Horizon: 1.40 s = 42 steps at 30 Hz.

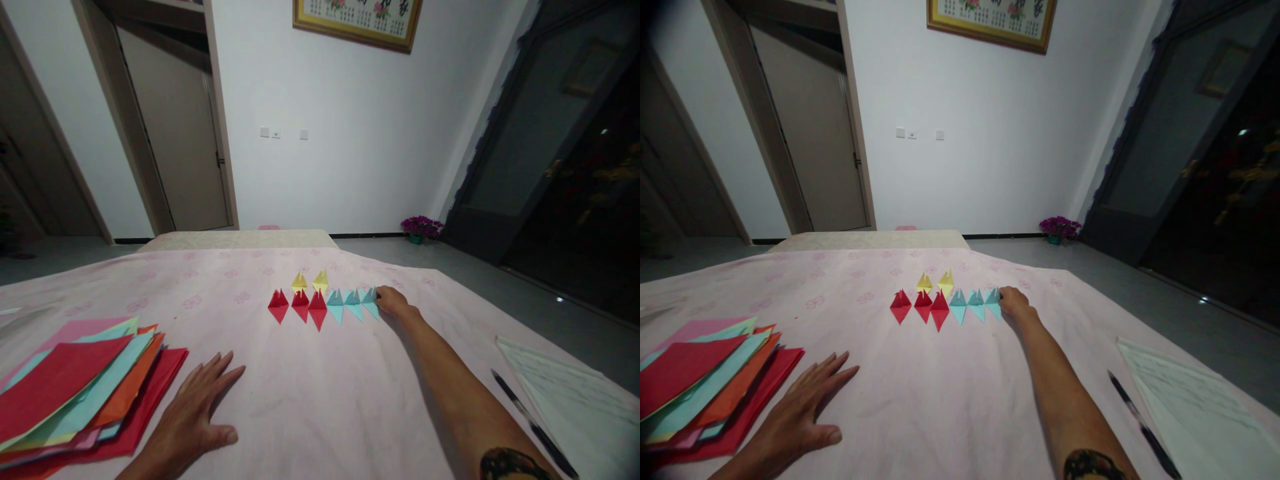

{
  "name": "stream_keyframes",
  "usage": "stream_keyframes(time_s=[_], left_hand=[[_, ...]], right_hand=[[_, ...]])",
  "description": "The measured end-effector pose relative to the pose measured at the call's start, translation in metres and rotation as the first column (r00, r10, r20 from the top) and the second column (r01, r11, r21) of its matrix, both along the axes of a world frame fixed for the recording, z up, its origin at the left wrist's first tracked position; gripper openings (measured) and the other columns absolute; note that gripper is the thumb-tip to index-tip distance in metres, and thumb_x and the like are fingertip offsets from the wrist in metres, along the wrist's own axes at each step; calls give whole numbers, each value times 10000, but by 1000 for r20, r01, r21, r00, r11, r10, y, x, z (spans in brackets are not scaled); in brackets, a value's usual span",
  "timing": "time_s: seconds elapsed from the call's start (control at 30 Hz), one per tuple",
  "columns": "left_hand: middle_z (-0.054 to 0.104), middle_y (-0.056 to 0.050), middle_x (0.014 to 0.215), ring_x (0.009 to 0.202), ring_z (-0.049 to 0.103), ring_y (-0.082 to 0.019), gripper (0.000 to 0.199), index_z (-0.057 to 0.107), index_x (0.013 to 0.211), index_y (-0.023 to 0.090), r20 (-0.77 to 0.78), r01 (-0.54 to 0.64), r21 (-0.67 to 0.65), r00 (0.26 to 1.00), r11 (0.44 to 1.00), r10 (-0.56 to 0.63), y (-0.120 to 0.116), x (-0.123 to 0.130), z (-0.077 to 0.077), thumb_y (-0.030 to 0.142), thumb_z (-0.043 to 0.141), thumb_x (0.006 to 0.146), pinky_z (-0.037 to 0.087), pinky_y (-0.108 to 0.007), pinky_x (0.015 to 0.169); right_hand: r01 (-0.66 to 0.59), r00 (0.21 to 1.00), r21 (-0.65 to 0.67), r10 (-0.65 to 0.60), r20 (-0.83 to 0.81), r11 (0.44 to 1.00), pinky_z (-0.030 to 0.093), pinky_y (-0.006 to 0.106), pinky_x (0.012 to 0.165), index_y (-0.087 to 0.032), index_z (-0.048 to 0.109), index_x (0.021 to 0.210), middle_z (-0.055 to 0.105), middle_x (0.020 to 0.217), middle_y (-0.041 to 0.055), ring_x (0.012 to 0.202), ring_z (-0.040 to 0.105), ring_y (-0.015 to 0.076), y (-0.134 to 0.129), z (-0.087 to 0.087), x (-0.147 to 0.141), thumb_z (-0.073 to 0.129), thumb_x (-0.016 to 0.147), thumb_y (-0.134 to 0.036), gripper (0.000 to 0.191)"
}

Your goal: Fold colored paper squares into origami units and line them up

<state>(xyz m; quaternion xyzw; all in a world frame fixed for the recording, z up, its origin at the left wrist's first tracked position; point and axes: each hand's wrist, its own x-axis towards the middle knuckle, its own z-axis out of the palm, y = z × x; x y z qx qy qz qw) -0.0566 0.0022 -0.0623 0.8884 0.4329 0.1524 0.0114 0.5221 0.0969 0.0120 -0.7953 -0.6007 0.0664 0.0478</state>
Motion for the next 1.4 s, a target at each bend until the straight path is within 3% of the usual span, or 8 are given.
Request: stream_keyframes(time_s=[0.27, 0.43, 0.57, 0.77, 0.93, 1.07, 1.2, 1.4], left_hand=[[336, -51, 1559, 1409, 343, -405, 942, 429, 1440, 411, 27, -22, -74, 999, 997, 25, -3, 4, 11, 801, 654, 613, 294, -603, 1129], [338, -52, 1562, 1407, 345, -408, 929, 440, 1439, 397, 33, -9, -53, 999, 999, 11, -4, 5, 13, 801, 643, 627, 300, -612, 1123], [330, -63, 1568, 1423, 323, -391, 886, 455, 1439, 370, 39, -21, -79, 999, 997, 24, -8, 9, 22, 785, 620, 674, 274, -595, 1144], [340, -109, 1565, 1448, 284, -366, 875, 491, 1422, 324, 95, -44, -199, 993, 979, 64, -20, 19, 48, 725, 688, 670, 210, -582, 1166], [358, -139, 1555, 1460, 259, -351, 836, 522, 1401, 294, 175, -38, -236, 981, 971, 81, -25, 21, 58, 664, 730, 680, 161, -568, 1177], [433, -150, 1511, 1426, 339, -341, 713, 569, 1356, 255, 240, -66, -189, 964, 980, 111, -31, 21, 56, 594, 716, 747, 194, -556, 1174], [573, -128, 1395, 1336, 476, -305, 463, 661, 1224, 238, 343, -89, -105, 932, 990, 120, -39, 22, 51, 476, 681, 828, 319, -505, 1140], [724, -84, 1147, 1112, 645, -225, 264, 692, 1131, 240, 505, -113, 7, 858, 994, 94, -51, 16, 64, 329, 523, 948, 472, -428, 1020]], right_hand=[[26, 996, 153, -12, -89, 988, 415, 280, 732, -201, 705, 841, 716, 947, 98, 915, 633, 233, -6, -1, -6, 669, 776, -190, 75], [116, 977, 327, -49, -207, 938, 414, 259, 736, -208, 717, 975, 716, 975, 78, 891, 626, 205, -20, 7, -7, 648, 684, -90, 321], [234, 943, 509, -65, -328, 828, 455, 284, 805, -193, 692, 1091, 709, 1053, 93, 957, 625, 211, -31, 36, -16, 564, 774, -155, 344], [258, 824, 635, 178, -539, 728, 510, 278, 651, -117, 617, 1217, 713, 976, 133, 796, 670, 194, -53, 68, -102, 363, 906, -391, 486], [14, 585, 454, 361, -726, 891, 499, 287, 593, -181, 692, 1078, 728, 858, 87, 708, 662, 199, -90, 30, -224, 536, 798, -416, 398], [-151, 564, 387, 401, -722, 910, 532, 338, 751, -224, 706, 1031, 740, 978, 82, 865, 685, 240, -117, -13, -291, 546, 787, -403, 343], [-170, 715, 451, 425, -556, 876, 480, 374, 912, -270, 721, 956, 728, 1069, 45, 1016, 652, 256, -127, -30, -307, 520, 834, -427, 283], [-215, 736, 454, 449, -507, 865, 471, 361, 900, -269, 713, 948, 724, 1074, 38, 1012, 645, 250, -127, -30, -300, 489, 859, -431, 290]])
